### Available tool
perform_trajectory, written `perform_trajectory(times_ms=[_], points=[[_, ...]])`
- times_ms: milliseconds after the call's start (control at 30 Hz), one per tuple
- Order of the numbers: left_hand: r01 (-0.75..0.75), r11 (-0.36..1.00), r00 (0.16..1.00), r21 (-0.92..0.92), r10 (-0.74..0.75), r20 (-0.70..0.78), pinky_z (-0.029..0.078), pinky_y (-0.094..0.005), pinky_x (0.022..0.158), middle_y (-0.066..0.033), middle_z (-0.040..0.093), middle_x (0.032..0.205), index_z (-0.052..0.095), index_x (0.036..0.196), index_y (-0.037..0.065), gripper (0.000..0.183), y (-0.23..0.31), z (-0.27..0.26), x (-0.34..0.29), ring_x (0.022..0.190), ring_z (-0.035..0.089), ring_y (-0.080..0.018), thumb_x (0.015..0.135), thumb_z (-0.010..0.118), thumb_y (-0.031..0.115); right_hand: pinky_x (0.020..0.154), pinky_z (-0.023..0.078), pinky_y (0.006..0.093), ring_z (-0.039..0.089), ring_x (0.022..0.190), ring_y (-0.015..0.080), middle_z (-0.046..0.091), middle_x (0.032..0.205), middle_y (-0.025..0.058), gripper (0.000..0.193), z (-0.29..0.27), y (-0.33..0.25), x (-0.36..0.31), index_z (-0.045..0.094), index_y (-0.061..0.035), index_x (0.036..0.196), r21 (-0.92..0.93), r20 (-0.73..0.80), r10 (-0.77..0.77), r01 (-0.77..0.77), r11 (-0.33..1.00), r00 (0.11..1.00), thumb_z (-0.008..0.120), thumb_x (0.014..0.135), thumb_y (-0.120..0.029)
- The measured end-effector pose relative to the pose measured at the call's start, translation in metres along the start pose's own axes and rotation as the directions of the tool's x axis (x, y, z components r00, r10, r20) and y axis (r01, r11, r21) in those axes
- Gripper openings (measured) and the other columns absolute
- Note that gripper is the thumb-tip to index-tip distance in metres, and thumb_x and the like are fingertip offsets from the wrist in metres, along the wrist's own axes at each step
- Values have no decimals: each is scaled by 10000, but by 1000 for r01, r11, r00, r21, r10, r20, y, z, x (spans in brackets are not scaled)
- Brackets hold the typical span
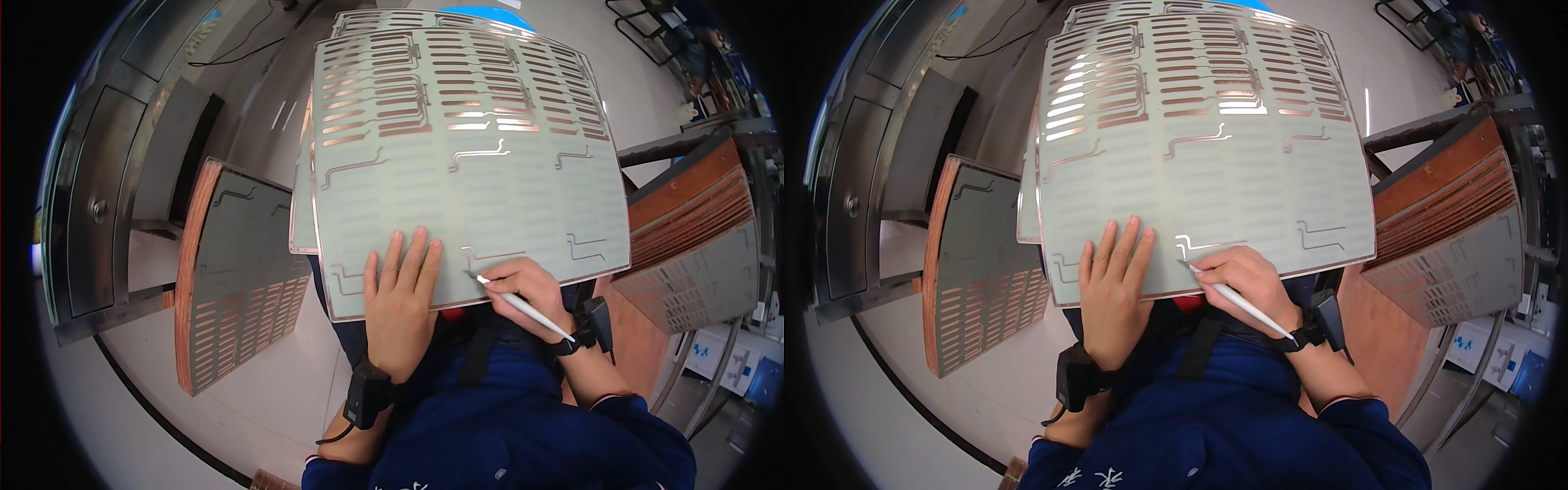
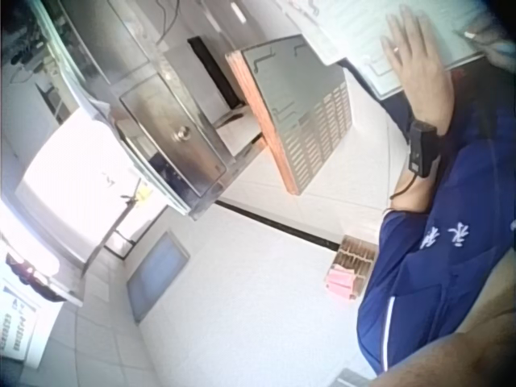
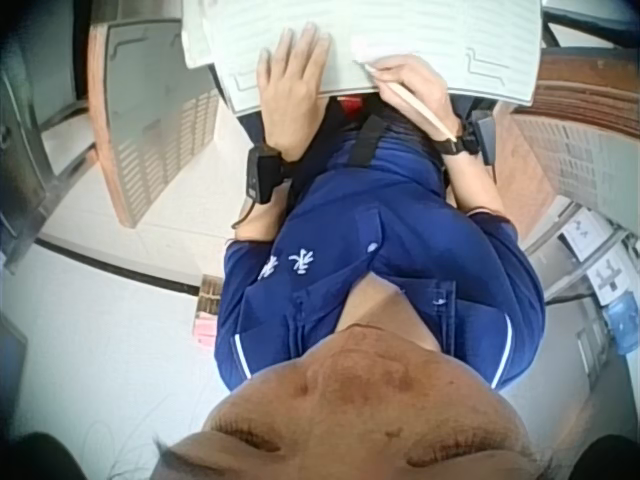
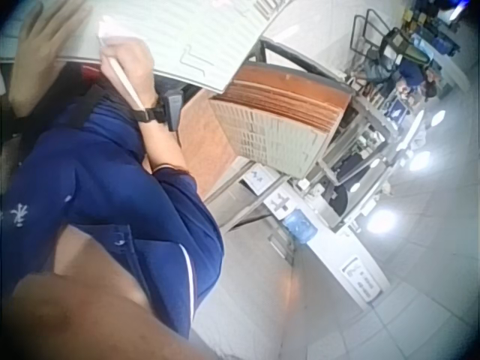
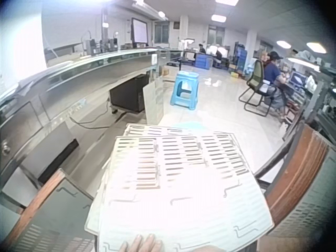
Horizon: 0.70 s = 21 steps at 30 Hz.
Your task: Marking specific points on metal plates using a stylus for fabrication.
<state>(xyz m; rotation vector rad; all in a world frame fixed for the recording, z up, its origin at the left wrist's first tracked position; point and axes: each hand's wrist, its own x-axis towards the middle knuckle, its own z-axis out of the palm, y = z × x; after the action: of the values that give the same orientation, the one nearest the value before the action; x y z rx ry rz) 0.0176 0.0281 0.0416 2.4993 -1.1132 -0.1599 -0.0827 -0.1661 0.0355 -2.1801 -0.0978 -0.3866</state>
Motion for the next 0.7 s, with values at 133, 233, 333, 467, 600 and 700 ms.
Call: perform_trajectory(times_ms=[133, 233, 333, 467, 600, 700], points=[[3, 1000, 1000, -3, -3, -8, 266, -520, 1140, -69, 433, 1507, 472, 1432, 126, 774, 0, 1, 1, 1406, 379, -305, 706, 720, 25, 803, 537, 354, 682, 918, 264, 705, 978, 102, 195, -4, 4, -5, 675, -25, 904, -12, -55, 87, -88, 996, 995, 753, 729, 16], [9, 1000, 1000, 1, -9, 1, 269, -523, 1136, -67, 433, 1507, 476, 1431, 132, 765, 1, 0, 0, 1406, 380, -305, 717, 740, 57, 798, 535, 352, 682, 916, 264, 706, 981, 102, 189, -4, 5, -5, 675, -24, 904, -45, -41, 60, -62, 997, 997, 748, 734, 11], [9, 1000, 1000, 27, -9, 5, 272, -527, 1134, -67, 433, 1507, 481, 1428, 134, 756, 1, 1, 0, 1405, 381, -306, 724, 750, 77, 793, 533, 349, 682, 918, 260, 706, 981, 103, 184, -4, 4, -3, 675, -24, 904, -56, -38, 50, -52, 997, 998, 745, 737, 6], [6, 1000, 1000, 29, -6, 8, 273, -530, 1132, -69, 434, 1506, 484, 1426, 133, 754, 2, 1, 1, 1405, 382, -306, 723, 751, 74, 788, 531, 346, 682, 909, 257, 706, 980, 101, 189, -4, 5, -3, 675, -24, 903, -57, -49, 45, -47, 997, 998, 748, 731, 6], [9, 999, 1000, 39, -10, 11, 274, -530, 1131, -71, 434, 1505, 483, 1427, 135, 760, 2, 1, 1, 1405, 382, -306, 721, 754, 74, 772, 527, 347, 682, 891, 255, 703, 968, 98, 188, -2, 5, -2, 670, -24, 894, -75, -67, 24, -29, 997, 997, 750, 727, 9], [10, 999, 1000, 43, -10, 9, 274, -530, 1131, -72, 436, 1504, 482, 1428, 136, 764, 2, 2, 1, 1405, 382, -307, 717, 756, 72, 763, 525, 347, 681, 885, 253, 700, 957, 93, 188, 1, 6, -1, 667, -25, 889, -100, -84, 0, -9, 995, 996, 750, 725, 13]])
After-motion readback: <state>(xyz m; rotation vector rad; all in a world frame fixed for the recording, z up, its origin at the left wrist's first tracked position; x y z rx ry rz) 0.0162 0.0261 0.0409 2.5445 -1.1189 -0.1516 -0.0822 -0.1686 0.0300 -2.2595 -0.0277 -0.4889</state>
